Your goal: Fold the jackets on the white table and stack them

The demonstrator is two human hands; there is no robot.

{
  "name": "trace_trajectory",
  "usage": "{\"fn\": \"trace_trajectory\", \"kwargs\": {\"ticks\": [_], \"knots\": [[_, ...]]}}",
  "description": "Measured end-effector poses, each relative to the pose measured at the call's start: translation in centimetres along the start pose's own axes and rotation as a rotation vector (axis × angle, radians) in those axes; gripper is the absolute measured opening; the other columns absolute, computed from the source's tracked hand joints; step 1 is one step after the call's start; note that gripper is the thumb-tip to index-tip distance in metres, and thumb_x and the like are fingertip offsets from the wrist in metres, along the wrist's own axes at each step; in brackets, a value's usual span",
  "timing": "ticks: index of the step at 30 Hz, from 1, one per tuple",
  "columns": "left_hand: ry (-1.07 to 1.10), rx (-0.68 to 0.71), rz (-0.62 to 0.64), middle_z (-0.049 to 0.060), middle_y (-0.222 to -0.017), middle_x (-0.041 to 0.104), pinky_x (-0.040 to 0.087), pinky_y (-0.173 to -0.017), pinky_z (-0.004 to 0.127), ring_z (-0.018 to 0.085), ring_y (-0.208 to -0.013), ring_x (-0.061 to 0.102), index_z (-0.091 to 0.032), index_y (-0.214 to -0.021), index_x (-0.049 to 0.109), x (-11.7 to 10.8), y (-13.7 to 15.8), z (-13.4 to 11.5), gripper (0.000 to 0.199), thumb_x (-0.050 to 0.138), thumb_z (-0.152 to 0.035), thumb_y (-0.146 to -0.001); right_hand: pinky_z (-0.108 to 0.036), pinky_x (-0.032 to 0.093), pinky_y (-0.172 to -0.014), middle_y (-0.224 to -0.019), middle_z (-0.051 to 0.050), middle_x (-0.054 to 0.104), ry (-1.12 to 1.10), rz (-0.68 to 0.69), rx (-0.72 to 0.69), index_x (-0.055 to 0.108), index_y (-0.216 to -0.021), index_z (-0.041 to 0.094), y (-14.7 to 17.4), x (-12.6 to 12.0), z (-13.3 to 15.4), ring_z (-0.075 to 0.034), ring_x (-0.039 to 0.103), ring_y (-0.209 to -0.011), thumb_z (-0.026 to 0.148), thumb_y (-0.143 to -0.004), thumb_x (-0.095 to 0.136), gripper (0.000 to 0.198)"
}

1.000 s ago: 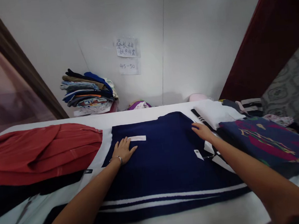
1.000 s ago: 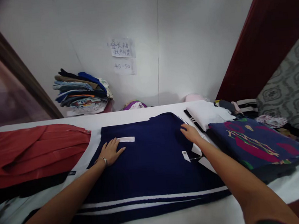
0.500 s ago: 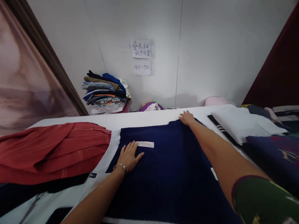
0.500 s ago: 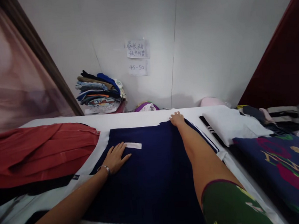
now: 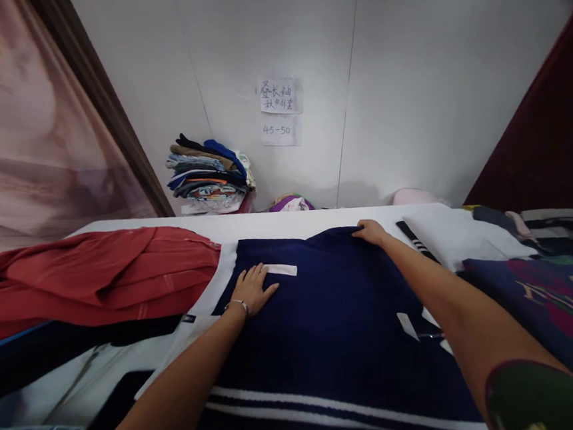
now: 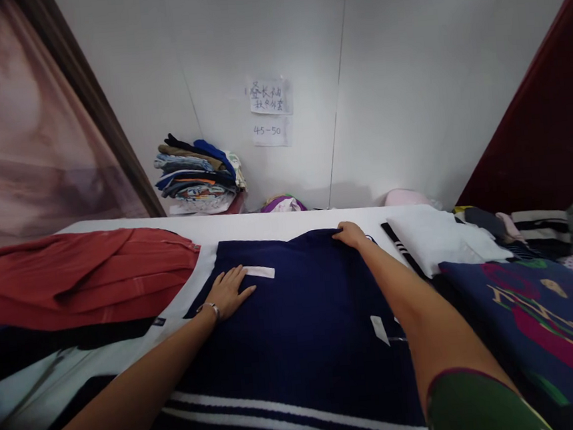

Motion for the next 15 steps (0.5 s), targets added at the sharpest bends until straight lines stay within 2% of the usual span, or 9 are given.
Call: {"fn": "trace_trajectory", "kwargs": {"ticks": [2,4,6,8,10,12,15], "knots": [[0.004,-0.006,0.004,0.013,-0.159,0.035,0.020,-0.121,0.048,0.028,-0.148,0.030,-0.017,-0.148,0.042,-0.2,0.0,-0.1,0.069,0.037,-0.059,-0.094,-0.030,0.046,-0.093,-0.124,-0.007,0.066,-0.074,-0.051,-0.103,0.063,-0.095,0.019,3.8,-0.7,0.4,-0.020,0.061,-0.111,0.031,-0.082,0.061,0.018],[0.010,-0.005,0.000,0.013,-0.158,0.036,0.020,-0.121,0.048,0.028,-0.148,0.030,-0.016,-0.148,0.042,-0.2,0.0,-0.2,0.069,0.037,-0.058,-0.094,-0.031,0.043,-0.100,-0.130,-0.005,0.063,-0.196,-0.041,-0.271,0.061,-0.088,0.020,8.4,-0.4,1.1,-0.021,0.058,-0.117,0.030,-0.077,0.066,0.015],[0.012,-0.004,-0.004,0.013,-0.158,0.036,0.020,-0.121,0.048,0.028,-0.147,0.030,-0.017,-0.148,0.043,-0.2,0.0,-0.3,0.069,0.036,-0.059,-0.094,-0.035,0.043,-0.101,-0.126,-0.005,0.066,-0.294,0.065,-0.409,0.061,-0.085,0.021,13.0,1.1,1.8,-0.023,0.059,-0.115,0.032,-0.074,0.070,0.018],[0.009,0.001,-0.005,0.013,-0.159,0.036,0.019,-0.121,0.048,0.028,-0.147,0.030,-0.017,-0.148,0.043,-0.2,-0.1,-0.3,0.069,0.035,-0.059,-0.094,-0.038,0.045,-0.099,-0.122,-0.006,0.068,-0.292,0.217,-0.414,0.065,-0.096,0.022,16.5,3.3,2.1,-0.025,0.062,-0.111,0.038,-0.075,0.071,0.027],[0.012,0.006,-0.005,0.013,-0.159,0.035,0.018,-0.121,0.048,0.028,-0.147,0.030,-0.017,-0.148,0.042,-0.1,-0.2,-0.3,0.069,0.034,-0.059,-0.094,-0.038,0.045,-0.099,-0.126,-0.009,0.066,-0.229,0.286,-0.339,0.064,-0.118,0.022,17.9,4.7,2.6,-0.027,0.062,-0.112,0.045,-0.077,0.069,0.047],[0.021,0.007,-0.002,0.013,-0.159,0.035,0.018,-0.121,0.048,0.028,-0.147,0.030,-0.017,-0.148,0.042,-0.1,-0.2,-0.4,0.070,0.034,-0.060,-0.093,-0.038,0.044,-0.101,-0.133,-0.012,0.062,-0.133,0.243,-0.282,0.057,-0.133,0.020,17.6,5.0,3.8,-0.029,0.059,-0.119,0.052,-0.081,0.065,0.061],[0.025,-0.003,0.006,0.013,-0.159,0.035,0.018,-0.121,0.047,0.028,-0.148,0.029,-0.016,-0.149,0.041,-0.2,-0.1,-0.4,0.070,0.035,-0.059,-0.094,-0.037,0.046,-0.096,-0.127,-0.015,0.064,0.033,0.167,-0.244,0.061,-0.128,0.017,15.5,5.2,6.6,-0.031,0.059,-0.117,0.058,-0.086,0.058,0.058]]}}
Point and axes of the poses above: each hand's wrist, its own y-axis away from the middle knuckle, its own x-axis out of the palm, z = x × y, the point moved 8 cm from there along -y, towards the middle knuckle
